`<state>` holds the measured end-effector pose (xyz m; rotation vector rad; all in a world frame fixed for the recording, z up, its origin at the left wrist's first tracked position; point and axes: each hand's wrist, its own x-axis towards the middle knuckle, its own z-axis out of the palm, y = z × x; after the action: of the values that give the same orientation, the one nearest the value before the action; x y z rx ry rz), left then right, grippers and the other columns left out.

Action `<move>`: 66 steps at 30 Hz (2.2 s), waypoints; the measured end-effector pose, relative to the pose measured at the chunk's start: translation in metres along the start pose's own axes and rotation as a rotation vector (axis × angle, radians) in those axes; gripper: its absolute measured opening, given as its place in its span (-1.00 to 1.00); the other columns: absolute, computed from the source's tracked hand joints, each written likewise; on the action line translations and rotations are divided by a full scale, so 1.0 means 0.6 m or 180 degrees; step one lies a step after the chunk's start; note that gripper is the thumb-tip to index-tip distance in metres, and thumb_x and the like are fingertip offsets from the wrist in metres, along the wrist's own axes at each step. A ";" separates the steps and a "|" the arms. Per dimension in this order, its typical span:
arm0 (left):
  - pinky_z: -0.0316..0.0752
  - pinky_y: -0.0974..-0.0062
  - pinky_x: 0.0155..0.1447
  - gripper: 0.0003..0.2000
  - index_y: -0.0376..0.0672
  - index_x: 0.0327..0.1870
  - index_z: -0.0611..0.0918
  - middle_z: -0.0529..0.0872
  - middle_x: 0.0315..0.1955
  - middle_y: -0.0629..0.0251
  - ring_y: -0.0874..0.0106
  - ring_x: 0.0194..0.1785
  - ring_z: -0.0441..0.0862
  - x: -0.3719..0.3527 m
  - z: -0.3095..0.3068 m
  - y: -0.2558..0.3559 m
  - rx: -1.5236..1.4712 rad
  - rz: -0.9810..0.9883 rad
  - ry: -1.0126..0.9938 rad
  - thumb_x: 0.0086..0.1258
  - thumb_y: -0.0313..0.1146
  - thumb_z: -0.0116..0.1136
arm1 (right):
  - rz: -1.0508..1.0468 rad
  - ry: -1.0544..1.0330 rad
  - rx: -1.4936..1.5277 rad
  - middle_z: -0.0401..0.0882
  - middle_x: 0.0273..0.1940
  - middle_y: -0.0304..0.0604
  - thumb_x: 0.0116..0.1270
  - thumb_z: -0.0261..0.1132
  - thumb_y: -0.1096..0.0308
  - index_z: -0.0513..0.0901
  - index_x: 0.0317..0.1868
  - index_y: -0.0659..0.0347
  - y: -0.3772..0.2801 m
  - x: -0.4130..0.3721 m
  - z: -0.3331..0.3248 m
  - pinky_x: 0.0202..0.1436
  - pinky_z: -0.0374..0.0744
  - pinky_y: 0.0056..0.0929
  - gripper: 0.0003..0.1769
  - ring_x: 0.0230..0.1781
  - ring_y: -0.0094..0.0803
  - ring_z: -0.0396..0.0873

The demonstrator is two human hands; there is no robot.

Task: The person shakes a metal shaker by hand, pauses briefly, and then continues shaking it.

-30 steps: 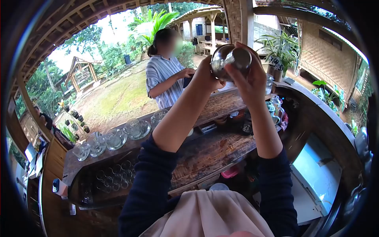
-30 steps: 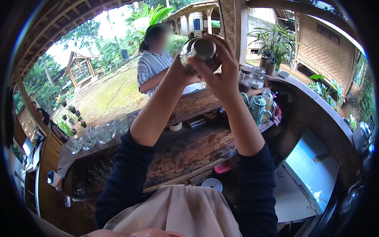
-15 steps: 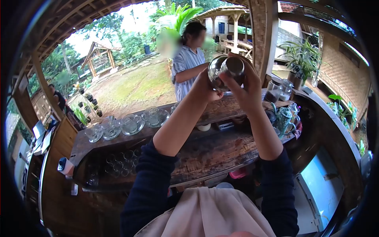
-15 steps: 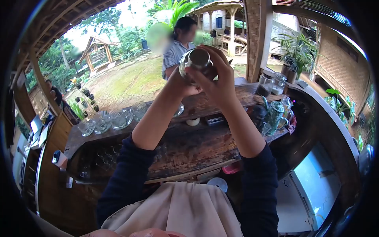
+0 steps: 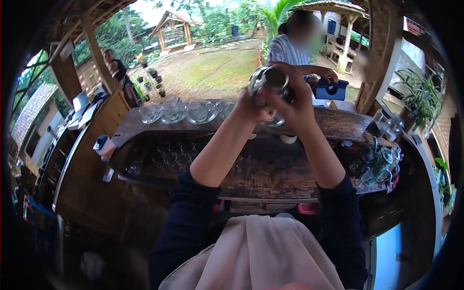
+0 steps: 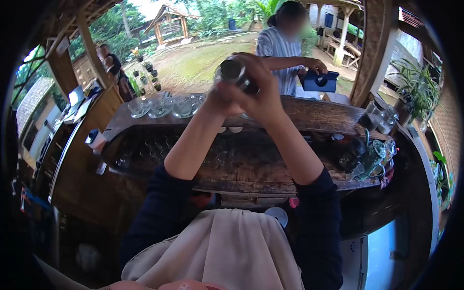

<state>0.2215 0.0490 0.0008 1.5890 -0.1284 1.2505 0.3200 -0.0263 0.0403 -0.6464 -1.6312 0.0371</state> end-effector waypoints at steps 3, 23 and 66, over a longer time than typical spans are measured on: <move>0.61 0.36 -0.05 -0.63 -0.22 0.10 0.44 0.60 -0.09 0.05 0.33 -0.11 0.64 -0.023 -0.023 0.036 -0.2986 -0.1272 -0.0046 0.44 -0.15 -0.16 | -0.0895 -0.0130 -0.0179 0.55 -0.03 -0.09 -0.02 0.36 0.36 0.57 -0.07 0.22 -0.048 -0.020 0.004 0.10 0.44 -0.25 -0.58 0.03 -0.16 0.52; 0.65 0.12 -0.16 -0.42 0.03 0.30 0.30 0.38 0.17 -0.09 -0.03 0.03 0.54 -0.164 0.008 0.176 -0.2575 0.0402 -0.0234 0.32 0.06 0.05 | -0.3566 -0.0148 0.0562 0.59 -0.10 -0.42 0.00 0.37 0.37 0.61 -0.23 -0.09 -0.169 -0.081 0.082 0.20 0.36 -0.24 -0.73 0.00 -0.35 0.55; 0.58 0.18 -0.01 -0.48 -0.22 0.14 0.45 0.59 -0.09 -0.07 0.16 -0.05 0.61 -0.209 0.000 0.219 -0.2341 -0.0411 0.1545 0.38 0.04 -0.14 | -0.2343 -0.0557 0.0930 0.56 -0.06 -0.35 -0.02 0.41 0.31 0.57 -0.08 -0.07 -0.146 -0.097 0.115 0.10 0.41 -0.22 -0.58 0.01 -0.33 0.54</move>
<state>0.0831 -0.0684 -0.0083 0.6372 -0.1501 1.2554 0.2239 -0.1014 0.0087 0.2060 -1.9002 -0.2066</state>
